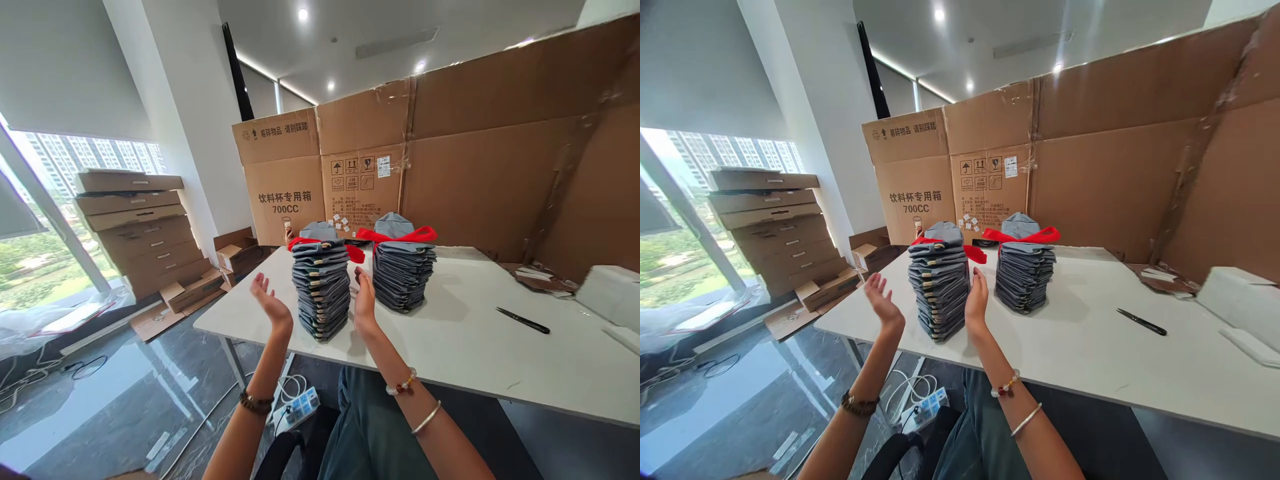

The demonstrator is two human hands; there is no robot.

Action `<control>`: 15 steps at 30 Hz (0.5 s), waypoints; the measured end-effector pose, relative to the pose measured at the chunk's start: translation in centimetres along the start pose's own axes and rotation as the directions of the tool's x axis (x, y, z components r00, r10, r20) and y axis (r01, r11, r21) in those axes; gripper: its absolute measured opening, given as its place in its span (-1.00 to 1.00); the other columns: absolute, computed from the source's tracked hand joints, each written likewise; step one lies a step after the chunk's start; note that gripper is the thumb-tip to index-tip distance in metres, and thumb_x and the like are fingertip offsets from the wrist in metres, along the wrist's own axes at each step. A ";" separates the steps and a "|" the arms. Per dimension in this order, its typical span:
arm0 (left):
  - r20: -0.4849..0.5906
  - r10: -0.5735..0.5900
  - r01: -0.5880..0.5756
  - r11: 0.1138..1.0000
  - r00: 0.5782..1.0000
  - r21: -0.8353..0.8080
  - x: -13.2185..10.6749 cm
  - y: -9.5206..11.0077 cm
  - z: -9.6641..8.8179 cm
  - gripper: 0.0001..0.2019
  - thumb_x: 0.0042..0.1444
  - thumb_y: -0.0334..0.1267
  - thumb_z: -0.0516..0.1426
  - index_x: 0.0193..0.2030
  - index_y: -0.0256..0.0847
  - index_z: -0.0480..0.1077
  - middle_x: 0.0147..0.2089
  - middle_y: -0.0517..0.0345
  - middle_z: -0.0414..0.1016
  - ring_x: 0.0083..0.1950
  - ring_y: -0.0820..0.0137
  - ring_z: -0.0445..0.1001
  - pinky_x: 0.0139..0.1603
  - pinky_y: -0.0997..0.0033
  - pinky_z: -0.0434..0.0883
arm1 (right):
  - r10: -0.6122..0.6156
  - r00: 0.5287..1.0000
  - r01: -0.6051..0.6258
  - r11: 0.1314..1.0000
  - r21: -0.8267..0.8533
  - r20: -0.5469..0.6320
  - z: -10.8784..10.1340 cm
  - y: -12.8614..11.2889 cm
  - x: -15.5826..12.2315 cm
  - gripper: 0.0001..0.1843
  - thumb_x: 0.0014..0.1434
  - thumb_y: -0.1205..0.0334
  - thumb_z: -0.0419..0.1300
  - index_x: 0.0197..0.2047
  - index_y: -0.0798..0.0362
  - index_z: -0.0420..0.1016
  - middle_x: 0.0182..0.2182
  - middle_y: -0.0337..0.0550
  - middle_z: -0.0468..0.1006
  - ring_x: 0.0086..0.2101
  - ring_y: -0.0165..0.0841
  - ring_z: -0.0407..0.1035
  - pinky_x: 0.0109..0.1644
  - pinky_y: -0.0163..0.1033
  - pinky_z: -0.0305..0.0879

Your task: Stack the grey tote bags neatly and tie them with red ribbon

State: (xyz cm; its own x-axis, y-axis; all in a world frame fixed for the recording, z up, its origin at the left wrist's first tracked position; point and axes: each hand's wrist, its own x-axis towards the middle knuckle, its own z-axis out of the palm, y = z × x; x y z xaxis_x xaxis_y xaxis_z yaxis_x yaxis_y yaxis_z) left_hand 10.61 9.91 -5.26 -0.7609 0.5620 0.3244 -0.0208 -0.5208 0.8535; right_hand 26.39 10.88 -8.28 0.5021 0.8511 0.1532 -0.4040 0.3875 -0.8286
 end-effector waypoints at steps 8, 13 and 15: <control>0.684 0.721 -0.780 0.490 0.111 -0.389 -12.6 0.8 -0.9 -0.79 0.24 -0.19 0.00 -0.10 -0.12 0.42 -0.12 0.02 0.54 -0.08 0.24 0.50 -0.04 0.21 0.41 | -0.084 0.995 0.074 0.986 -0.152 -0.060 -8.4 -3.2 0.1 -0.52 -0.07 -0.16 0.14 -0.19 0.02 0.45 -0.12 -0.08 0.55 -0.14 -0.20 0.41 -0.08 -0.13 0.26; 0.859 -0.010 -0.169 0.979 0.512 0.112 -15.7 -4.2 6.2 -0.75 0.07 -0.32 0.13 -0.08 -0.12 0.45 0.09 -0.01 0.52 0.19 0.21 0.44 0.29 0.13 0.30 | -0.123 0.943 0.033 0.960 -0.279 -0.310 -15.9 -5.0 5.4 -0.56 -0.10 -0.11 0.06 -0.22 0.00 0.36 -0.14 -0.09 0.53 -0.16 -0.22 0.41 -0.15 -0.16 0.28; 0.766 -0.194 0.020 0.973 0.613 0.230 -15.2 -6.5 9.6 -0.77 0.10 -0.30 0.07 -0.09 -0.17 0.41 0.02 -0.07 0.53 0.12 0.18 0.48 0.23 0.06 0.35 | -0.100 0.932 -0.015 0.950 -0.312 -0.349 -17.9 -5.4 7.6 -0.59 -0.07 -0.07 0.03 -0.22 0.00 0.35 -0.13 -0.05 0.54 -0.15 -0.20 0.42 -0.17 -0.14 0.30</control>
State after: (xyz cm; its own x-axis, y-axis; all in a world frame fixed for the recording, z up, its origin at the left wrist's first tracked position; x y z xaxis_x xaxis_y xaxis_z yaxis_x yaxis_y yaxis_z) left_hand 28.55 10.93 -11.85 0.0345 0.9376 0.3460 0.1144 -0.3476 0.9306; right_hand 46.07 8.92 -12.23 0.7752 0.6306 0.0373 -0.1528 0.2444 -0.9576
